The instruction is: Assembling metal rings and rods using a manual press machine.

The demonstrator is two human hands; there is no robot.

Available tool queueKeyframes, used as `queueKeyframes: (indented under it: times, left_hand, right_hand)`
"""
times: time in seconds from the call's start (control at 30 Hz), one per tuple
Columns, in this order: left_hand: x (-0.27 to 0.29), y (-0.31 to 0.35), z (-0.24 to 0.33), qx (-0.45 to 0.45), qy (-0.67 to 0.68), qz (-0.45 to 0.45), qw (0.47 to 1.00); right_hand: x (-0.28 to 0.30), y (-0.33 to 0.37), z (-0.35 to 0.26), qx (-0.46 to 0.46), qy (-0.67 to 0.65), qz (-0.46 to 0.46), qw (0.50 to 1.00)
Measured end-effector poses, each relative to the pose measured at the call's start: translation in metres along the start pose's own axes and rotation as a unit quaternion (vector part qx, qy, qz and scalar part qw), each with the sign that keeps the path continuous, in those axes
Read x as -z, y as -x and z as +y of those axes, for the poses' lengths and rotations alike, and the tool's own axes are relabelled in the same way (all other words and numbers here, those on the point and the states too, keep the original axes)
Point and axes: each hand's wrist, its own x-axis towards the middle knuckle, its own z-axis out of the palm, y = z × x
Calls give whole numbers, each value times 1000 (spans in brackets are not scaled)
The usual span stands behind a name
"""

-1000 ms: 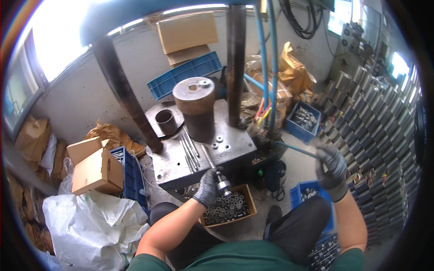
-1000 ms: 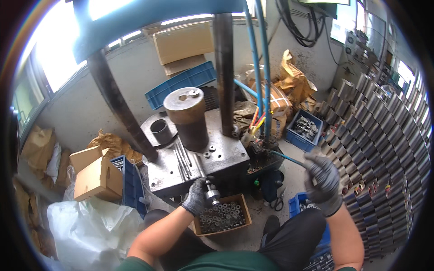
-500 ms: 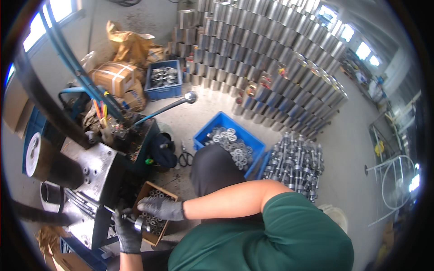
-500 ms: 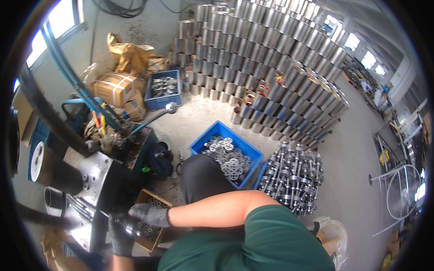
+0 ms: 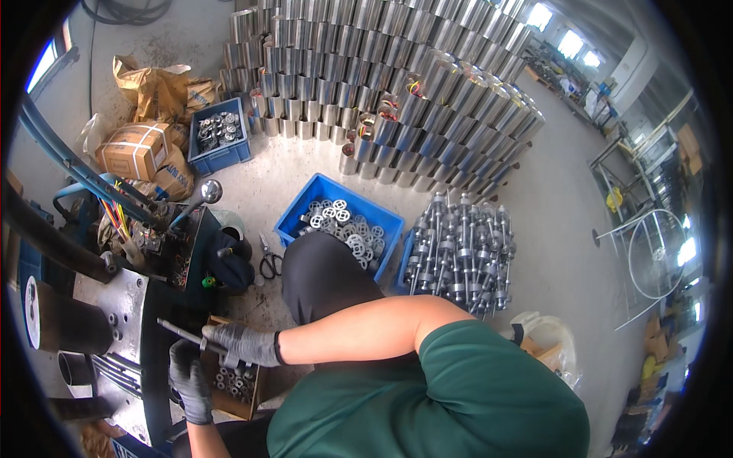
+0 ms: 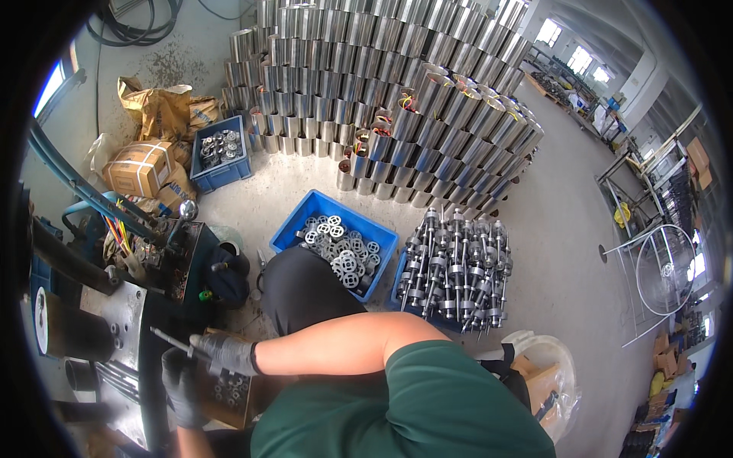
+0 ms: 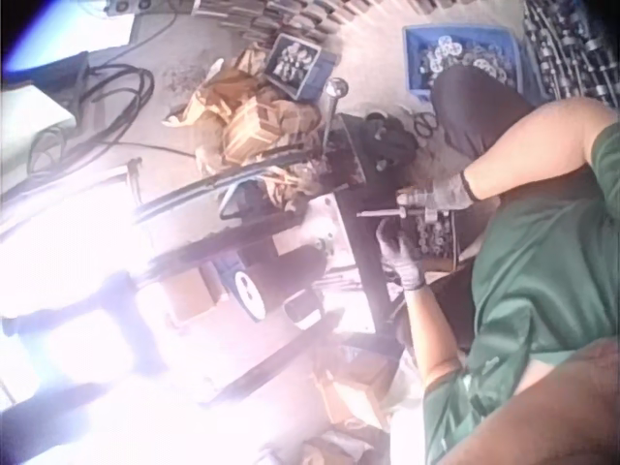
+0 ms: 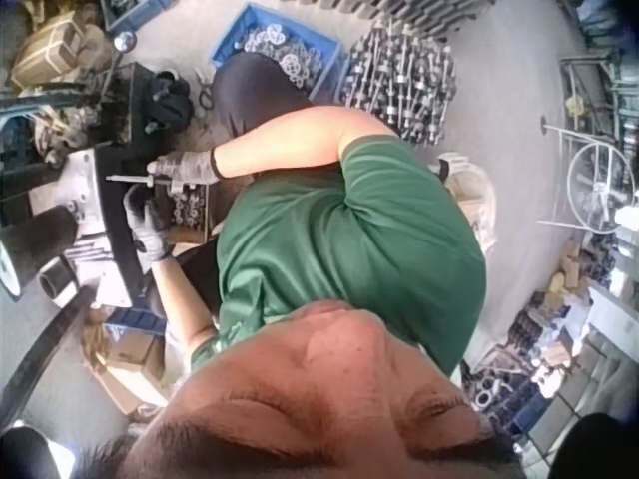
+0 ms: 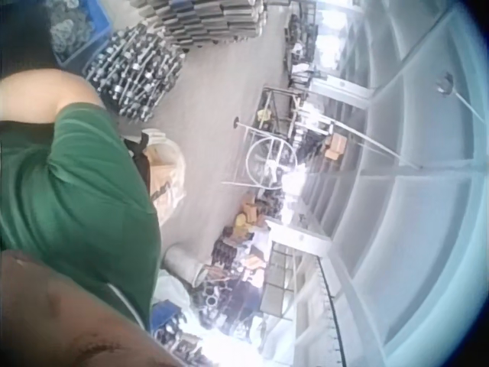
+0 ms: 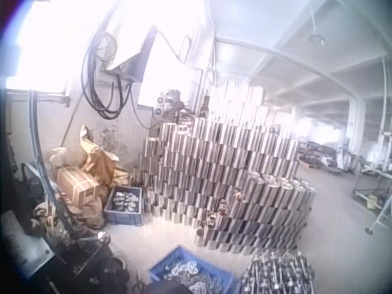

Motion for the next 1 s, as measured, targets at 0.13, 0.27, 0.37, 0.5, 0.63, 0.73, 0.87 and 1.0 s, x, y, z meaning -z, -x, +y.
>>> queueKeyframes:
  times: [0.13,0.27,0.37,0.5,0.63,0.73,0.87,1.0]
  left_hand:
    - [-22,-15,47,36,-3,1,999]
    - [-21,-14,30,45,-137,-46,989]
    - [-21,-1,14,101,-165,-41,980]
    - [-31,2,37,92,-254,-88,959]
    - [-31,6,32,142,-214,-110,960]
    - [-26,11,25,115,-250,-119,954]
    - [-25,12,32,129,-275,-124,945]
    - [-19,16,21,187,-269,-138,935]
  right_hand:
    - [24,42,-52,112,23,-48,992]
    - [69,125,-84,282,-16,-30,959]
    - [120,171,-95,262,-86,95,957]
    - [239,199,-71,261,-37,363,894]
    - [372,243,-34,191,64,574,793]
    - [459,269,-14,34,449,625,638]
    - [411,277,-47,-126,618,559,538]
    - [448,262,-33,-85,690,489,527]
